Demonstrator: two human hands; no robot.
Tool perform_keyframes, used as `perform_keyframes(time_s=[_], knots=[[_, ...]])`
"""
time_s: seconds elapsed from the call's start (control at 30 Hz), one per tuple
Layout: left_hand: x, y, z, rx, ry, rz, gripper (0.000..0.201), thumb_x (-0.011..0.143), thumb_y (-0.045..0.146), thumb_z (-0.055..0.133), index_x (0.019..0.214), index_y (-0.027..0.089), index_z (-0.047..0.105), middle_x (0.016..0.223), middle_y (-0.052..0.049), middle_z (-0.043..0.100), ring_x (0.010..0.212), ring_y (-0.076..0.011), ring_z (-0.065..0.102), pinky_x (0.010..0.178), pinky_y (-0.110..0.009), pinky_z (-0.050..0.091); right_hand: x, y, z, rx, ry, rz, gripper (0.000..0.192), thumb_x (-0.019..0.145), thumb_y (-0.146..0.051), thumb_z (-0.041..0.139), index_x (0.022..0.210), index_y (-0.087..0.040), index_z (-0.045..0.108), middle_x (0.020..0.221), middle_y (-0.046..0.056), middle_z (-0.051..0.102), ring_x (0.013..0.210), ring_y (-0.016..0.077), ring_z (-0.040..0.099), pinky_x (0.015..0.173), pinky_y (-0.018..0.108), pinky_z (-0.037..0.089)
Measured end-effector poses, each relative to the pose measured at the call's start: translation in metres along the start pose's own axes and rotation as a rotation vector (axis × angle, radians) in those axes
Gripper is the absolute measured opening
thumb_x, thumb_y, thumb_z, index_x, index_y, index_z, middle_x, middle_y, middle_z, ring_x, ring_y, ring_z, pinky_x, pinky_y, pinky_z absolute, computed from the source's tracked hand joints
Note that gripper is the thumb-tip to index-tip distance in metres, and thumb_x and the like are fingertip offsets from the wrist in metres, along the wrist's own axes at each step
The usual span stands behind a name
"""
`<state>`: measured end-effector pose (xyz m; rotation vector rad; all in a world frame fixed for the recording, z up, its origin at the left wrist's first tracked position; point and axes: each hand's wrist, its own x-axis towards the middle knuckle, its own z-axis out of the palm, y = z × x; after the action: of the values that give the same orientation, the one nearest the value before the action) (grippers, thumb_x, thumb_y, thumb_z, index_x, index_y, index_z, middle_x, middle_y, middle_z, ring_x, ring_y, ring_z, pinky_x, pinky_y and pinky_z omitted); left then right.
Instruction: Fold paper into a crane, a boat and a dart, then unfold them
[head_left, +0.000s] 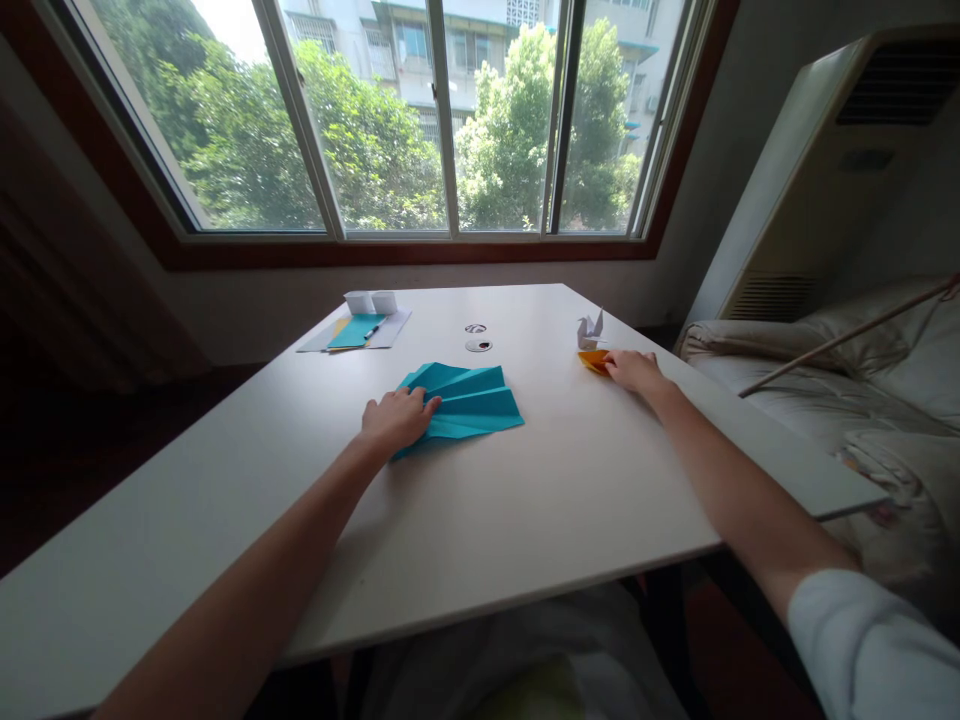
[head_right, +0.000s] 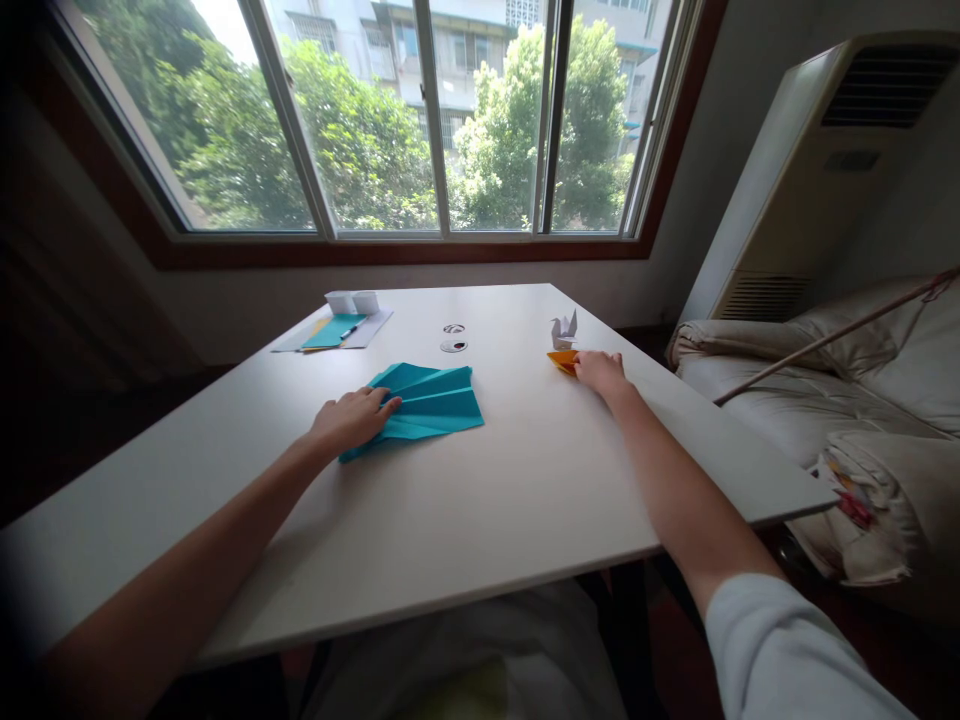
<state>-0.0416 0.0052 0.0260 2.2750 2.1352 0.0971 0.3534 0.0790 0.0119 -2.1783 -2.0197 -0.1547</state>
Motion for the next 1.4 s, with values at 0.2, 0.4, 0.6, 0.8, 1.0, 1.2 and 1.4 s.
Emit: perform_keyframes(time_s=[0.2, 0.4, 0.6, 0.8, 1.0, 1.2, 1.4], knots=[[-0.005, 0.005, -0.007, 0.008, 0.164, 0.064, 0.048, 0.085, 0.048, 0.034, 0.115, 0.016, 0.055, 0.118, -0.017, 0.054, 0.109, -0.0364, 0.047, 0.086, -0.051, 0.036, -0.011, -0.017, -0.021, -0.021, -0.014, -0.050, 0.027, 0.085, -0.029, 0.043, 0.095, -0.020, 0.066, 0.098, 0.012, 0.066, 0.090, 0.0241, 0.059, 0.081, 0.038, 0.037], [-0.020, 0.039, -0.016, -0.437, 0.333, 0.274, 0.033, 0.085, 0.042, 0.041, 0.097, 0.020, 0.063, 0.099, -0.010, 0.063, 0.096, -0.0273, 0.056, 0.082, -0.037, 0.042, -0.036, -0.063, -0.043, 0.333, 0.222, -0.246, 0.028, 0.085, -0.033, 0.045, 0.100, -0.020, 0.065, 0.095, 0.009, 0.067, 0.083, 0.0220, 0.059, 0.077, 0.031, 0.041], [-0.036, 0.072, -0.013, -1.113, 0.112, 0.200, 0.058, 0.074, 0.050, 0.060, 0.120, 0.019, 0.043, 0.101, -0.008, 0.061, 0.079, -0.0205, 0.062, 0.064, -0.031, 0.050, -0.082, -0.124, -0.047, 0.570, 0.308, -0.559, 0.022, 0.083, -0.036, 0.050, 0.087, -0.023, 0.068, 0.078, 0.004, 0.067, 0.069, 0.0170, 0.057, 0.073, 0.030, 0.041], [-0.035, 0.071, -0.011, -1.357, 0.044, 0.185, 0.062, 0.064, 0.043, 0.072, 0.113, 0.017, 0.043, 0.088, -0.004, 0.061, 0.082, -0.0203, 0.061, 0.059, -0.026, 0.051, -0.106, -0.144, -0.044, 0.776, 0.135, -0.629, 0.021, 0.081, -0.040, 0.054, 0.083, -0.023, 0.067, 0.073, 0.001, 0.067, 0.064, 0.0136, 0.058, 0.064, 0.025, 0.043], [-0.030, 0.063, -0.011, -1.337, 0.089, 0.251, 0.060, 0.064, 0.042, 0.071, 0.114, 0.020, 0.045, 0.085, -0.001, 0.059, 0.075, -0.0164, 0.059, 0.055, -0.024, 0.049, -0.097, -0.137, -0.039, 1.061, 0.009, -0.569, 0.018, 0.074, -0.039, 0.061, 0.078, -0.021, 0.065, 0.073, 0.000, 0.066, 0.067, 0.0150, 0.060, 0.065, 0.029, 0.050], [-0.026, 0.059, -0.006, -1.306, 0.104, 0.278, 0.049, 0.068, 0.041, 0.067, 0.108, 0.021, 0.047, 0.092, -0.003, 0.057, 0.078, -0.0174, 0.058, 0.055, -0.024, 0.049, -0.092, -0.136, -0.038, 1.285, -0.115, -0.497, 0.028, 0.070, -0.043, 0.063, 0.079, -0.017, 0.060, 0.075, 0.002, 0.063, 0.064, 0.0145, 0.062, 0.057, 0.028, 0.053], [-0.023, 0.058, -0.003, -1.276, 0.065, 0.398, 0.050, 0.067, 0.035, 0.070, 0.108, 0.020, 0.045, 0.097, -0.003, 0.059, 0.089, -0.0191, 0.059, 0.073, -0.029, 0.051, -0.090, -0.138, -0.045, 1.410, -0.148, -0.426, 0.026, 0.067, -0.041, 0.065, 0.074, -0.017, 0.056, 0.070, -0.001, 0.058, 0.053, 0.0080, 0.051, 0.050, 0.024, 0.044]])
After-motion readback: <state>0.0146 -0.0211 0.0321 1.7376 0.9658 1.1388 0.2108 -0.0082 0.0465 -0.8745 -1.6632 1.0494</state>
